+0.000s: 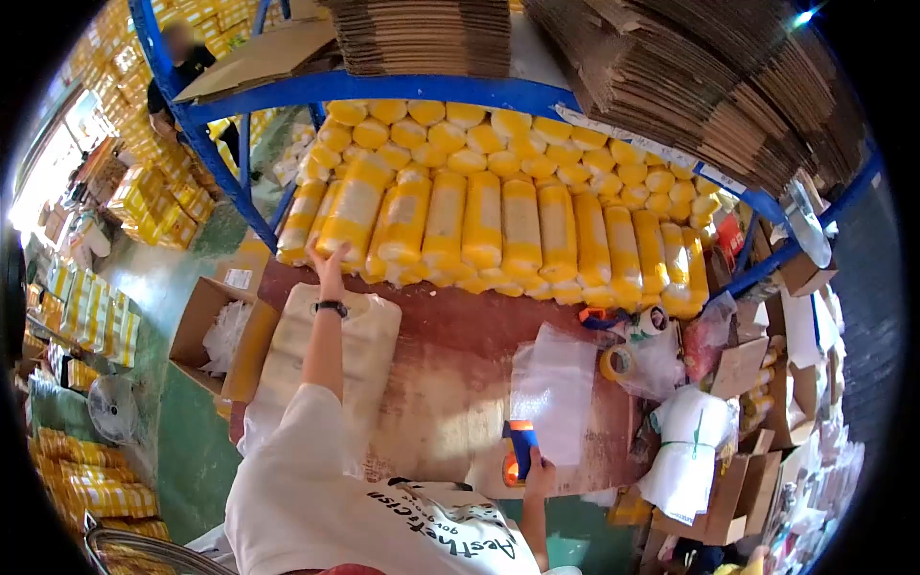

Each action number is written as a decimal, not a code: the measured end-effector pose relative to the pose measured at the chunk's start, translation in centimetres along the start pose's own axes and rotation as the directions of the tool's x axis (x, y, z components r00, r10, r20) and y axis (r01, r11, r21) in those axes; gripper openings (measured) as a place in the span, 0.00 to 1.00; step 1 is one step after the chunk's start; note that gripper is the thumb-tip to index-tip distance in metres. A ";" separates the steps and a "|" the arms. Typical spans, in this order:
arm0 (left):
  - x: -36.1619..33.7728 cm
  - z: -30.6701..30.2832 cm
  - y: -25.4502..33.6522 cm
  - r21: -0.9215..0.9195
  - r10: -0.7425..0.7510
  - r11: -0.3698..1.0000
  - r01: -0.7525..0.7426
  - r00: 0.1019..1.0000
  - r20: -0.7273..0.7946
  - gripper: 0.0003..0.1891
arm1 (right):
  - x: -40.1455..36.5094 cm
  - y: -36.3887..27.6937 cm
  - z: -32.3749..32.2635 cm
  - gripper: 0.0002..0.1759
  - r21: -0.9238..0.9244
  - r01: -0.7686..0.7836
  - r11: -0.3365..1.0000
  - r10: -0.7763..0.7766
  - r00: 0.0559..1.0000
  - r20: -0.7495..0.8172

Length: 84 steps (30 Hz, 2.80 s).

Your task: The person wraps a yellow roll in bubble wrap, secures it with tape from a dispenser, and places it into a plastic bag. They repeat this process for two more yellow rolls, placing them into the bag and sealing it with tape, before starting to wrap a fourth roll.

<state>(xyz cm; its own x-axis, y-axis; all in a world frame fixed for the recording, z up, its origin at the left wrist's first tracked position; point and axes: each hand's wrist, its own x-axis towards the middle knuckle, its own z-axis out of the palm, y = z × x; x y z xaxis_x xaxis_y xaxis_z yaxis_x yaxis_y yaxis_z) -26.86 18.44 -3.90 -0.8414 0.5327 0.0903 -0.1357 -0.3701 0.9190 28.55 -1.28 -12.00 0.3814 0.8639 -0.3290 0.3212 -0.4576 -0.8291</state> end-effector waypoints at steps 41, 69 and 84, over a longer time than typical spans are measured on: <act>-36.1 12.9 -20.3 0.524 -0.600 0.783 0.335 0.627 0.496 0.28 | 8.5 4.2 -15.8 0.17 -0.542 0.496 0.678 -0.629 0.774 -0.078; -12.2 -28.5 5.5 0.998 -0.050 0.059 -0.020 0.998 0.023 0.35 | -20.9 -4.1 27.8 0.51 -0.018 -0.473 0.881 0.252 0.437 0.864; -37.1 -11.2 7.3 0.689 -0.687 0.724 0.041 0.136 0.714 0.18 | 9.7 -21.3 22.3 0.21 0.556 0.247 0.794 -0.546 0.692 0.472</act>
<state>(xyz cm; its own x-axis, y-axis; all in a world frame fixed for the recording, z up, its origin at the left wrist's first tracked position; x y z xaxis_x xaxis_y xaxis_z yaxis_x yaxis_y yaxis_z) -2.50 -12.53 -4.84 0.3518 0.8702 -0.3449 0.2274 0.2780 0.9333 6.14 21.52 -7.64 -0.3201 0.9473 0.0114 -0.1328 -0.0329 -0.9906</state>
